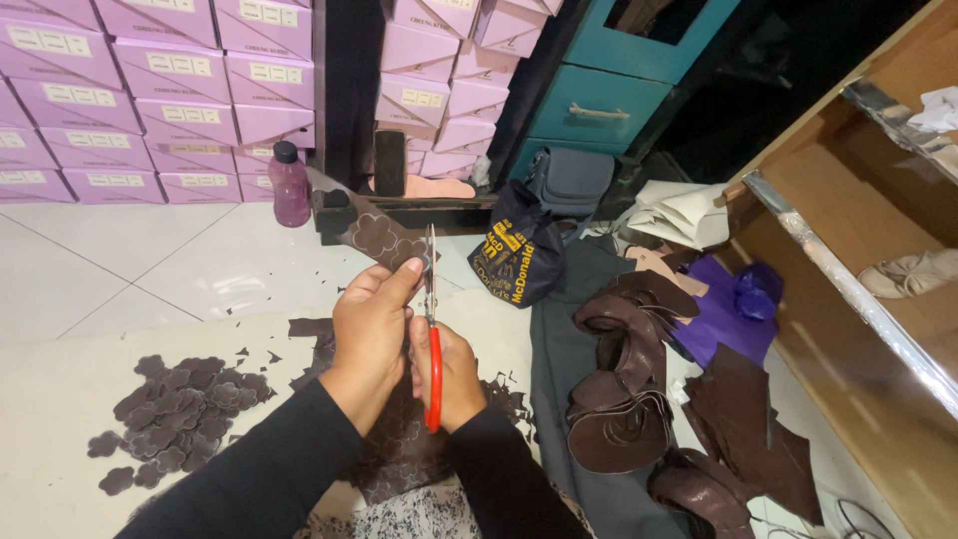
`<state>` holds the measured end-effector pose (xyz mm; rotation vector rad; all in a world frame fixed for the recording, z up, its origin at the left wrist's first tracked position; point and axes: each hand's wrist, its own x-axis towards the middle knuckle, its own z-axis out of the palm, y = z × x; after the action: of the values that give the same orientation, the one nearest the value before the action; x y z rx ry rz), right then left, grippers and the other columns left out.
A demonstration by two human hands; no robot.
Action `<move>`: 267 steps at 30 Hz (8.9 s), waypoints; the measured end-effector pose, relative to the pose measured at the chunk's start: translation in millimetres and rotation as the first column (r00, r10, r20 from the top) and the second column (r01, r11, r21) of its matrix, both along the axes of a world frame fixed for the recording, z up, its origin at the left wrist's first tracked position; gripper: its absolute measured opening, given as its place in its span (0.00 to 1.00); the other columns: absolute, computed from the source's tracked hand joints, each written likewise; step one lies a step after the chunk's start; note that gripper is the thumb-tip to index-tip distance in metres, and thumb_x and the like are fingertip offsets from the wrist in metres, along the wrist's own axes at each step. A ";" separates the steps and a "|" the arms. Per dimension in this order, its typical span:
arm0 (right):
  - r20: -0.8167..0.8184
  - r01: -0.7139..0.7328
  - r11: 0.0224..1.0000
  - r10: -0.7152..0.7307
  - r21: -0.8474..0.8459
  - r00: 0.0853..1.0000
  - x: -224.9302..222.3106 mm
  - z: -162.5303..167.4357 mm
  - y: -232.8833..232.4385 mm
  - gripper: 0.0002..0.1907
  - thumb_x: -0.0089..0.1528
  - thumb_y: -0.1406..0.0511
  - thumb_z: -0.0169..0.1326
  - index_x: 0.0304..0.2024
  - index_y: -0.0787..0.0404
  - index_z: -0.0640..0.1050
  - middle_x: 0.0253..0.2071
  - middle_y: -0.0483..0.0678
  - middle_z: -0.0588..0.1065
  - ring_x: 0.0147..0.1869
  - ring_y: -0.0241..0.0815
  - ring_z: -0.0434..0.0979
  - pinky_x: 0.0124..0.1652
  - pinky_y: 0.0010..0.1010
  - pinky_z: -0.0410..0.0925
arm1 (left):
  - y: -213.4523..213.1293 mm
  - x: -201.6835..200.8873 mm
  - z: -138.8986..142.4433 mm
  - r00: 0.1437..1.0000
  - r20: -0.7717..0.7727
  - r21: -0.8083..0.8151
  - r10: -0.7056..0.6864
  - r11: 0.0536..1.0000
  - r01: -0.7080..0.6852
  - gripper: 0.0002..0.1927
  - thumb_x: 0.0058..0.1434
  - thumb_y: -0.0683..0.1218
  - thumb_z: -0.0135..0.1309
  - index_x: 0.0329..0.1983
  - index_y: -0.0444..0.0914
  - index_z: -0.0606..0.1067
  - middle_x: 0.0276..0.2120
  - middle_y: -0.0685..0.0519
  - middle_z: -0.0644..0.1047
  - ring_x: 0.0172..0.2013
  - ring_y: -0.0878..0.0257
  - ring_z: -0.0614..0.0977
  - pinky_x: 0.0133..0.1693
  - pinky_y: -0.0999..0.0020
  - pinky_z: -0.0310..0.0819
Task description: The person uses red-handled scissors to cut flower-shaped pieces from a brown patterned fabric. They hold the fabric with one hand and cut along the outlines, placing the finished pieces on the floor.
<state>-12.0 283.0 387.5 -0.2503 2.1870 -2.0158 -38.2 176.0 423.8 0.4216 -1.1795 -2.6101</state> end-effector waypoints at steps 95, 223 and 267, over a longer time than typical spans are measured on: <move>0.063 -0.123 0.986 0.130 -0.114 0.989 -10.1 4.4 22.4 0.22 0.69 0.49 0.48 0.31 0.58 0.68 0.24 0.40 0.64 0.23 0.30 0.63 0.23 0.23 0.60 | -27.8 -0.9 5.1 0.984 -0.025 -0.227 -0.179 0.959 0.169 0.06 0.55 0.41 0.65 0.29 0.34 0.80 0.24 0.56 0.79 0.21 0.71 0.73 0.24 0.73 0.64; 0.085 -0.235 0.960 0.225 0.152 0.971 -1.2 20.5 36.7 0.23 0.68 0.47 0.46 0.40 0.60 0.74 0.21 0.38 0.63 0.22 0.29 0.64 0.24 0.22 0.60 | -50.5 -16.3 -18.6 0.936 -0.106 -0.412 -0.337 0.871 0.267 0.09 0.62 0.43 0.59 0.36 0.31 0.79 0.30 0.52 0.81 0.30 0.70 0.80 0.35 0.76 0.75; 0.021 -0.305 0.941 0.305 0.146 0.952 -0.8 23.9 34.6 0.21 0.69 0.49 0.47 0.41 0.59 0.73 0.22 0.35 0.61 0.22 0.26 0.60 0.24 0.22 0.57 | -69.7 -18.1 -17.5 0.903 -0.098 -0.446 -0.418 0.830 0.335 0.07 0.61 0.42 0.60 0.33 0.31 0.80 0.28 0.53 0.80 0.29 0.70 0.78 0.35 0.74 0.73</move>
<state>-12.8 317.6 411.5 -0.5353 2.1299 -1.6812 -56.2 106.3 406.3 -0.1714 -1.8522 -2.5068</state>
